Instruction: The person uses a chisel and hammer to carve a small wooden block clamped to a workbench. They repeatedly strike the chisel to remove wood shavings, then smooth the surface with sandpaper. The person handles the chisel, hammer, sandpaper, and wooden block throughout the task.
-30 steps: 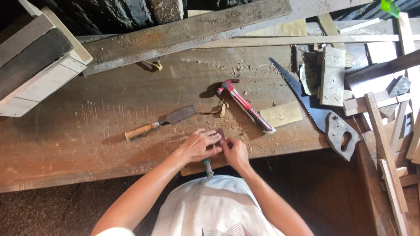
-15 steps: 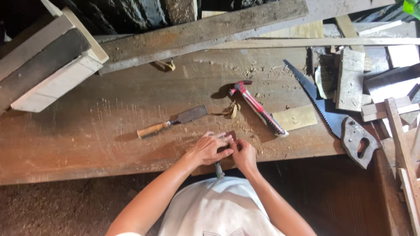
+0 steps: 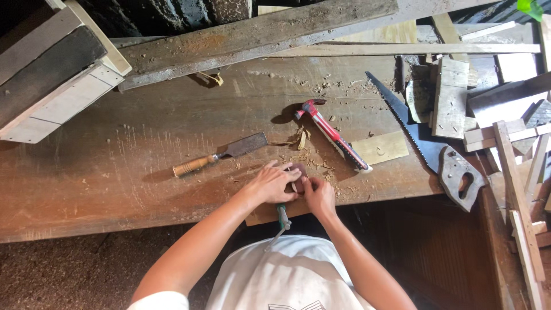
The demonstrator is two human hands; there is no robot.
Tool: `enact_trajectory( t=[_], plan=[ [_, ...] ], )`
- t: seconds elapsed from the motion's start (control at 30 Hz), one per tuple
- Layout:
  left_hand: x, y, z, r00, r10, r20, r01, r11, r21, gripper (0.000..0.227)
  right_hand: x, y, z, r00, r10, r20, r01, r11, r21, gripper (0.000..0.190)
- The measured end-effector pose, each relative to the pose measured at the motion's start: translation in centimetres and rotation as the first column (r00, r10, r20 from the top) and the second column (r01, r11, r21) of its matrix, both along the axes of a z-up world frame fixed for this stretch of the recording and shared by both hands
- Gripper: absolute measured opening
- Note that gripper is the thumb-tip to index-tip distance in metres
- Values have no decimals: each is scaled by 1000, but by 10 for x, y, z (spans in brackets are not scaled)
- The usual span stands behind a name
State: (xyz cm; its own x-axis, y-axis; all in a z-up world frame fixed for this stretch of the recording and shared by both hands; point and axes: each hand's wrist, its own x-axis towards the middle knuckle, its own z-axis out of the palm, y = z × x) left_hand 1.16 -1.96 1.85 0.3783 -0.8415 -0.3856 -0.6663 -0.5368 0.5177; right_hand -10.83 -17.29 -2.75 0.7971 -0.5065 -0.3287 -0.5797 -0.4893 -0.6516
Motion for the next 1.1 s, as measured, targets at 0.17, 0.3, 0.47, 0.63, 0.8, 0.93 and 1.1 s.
enact_trajectory(
  t=[0.17,0.3,0.47,0.63,0.8,0.93,1.1],
  plan=[
    [-4,3,-7,999,-42,33,44,996,-76,59,-1,0,-6,998,57,35,-56,998,-32,42],
    [-7,9,-12,974,-133,184,154,982,-105,55,-15,4,2,995,89,34,-90,995,43,37],
    [-6,3,-20,970,-111,215,126,990,-60,57,-2,4,-2,998,14,61,-17,998,53,35],
    [-3,-6,-34,994,-59,90,60,998,-3,48,9,1,-10,996,-43,72,42,999,29,35],
    [-14,4,-38,936,-152,316,188,978,-86,53,-8,3,0,998,28,51,-33,995,95,37],
    [-20,1,-37,944,-185,273,197,980,-17,52,-12,3,8,997,61,53,-63,997,38,37],
    [-2,-5,-40,968,-86,237,106,991,-75,46,15,1,11,998,-50,-45,55,991,125,38]
  ],
)
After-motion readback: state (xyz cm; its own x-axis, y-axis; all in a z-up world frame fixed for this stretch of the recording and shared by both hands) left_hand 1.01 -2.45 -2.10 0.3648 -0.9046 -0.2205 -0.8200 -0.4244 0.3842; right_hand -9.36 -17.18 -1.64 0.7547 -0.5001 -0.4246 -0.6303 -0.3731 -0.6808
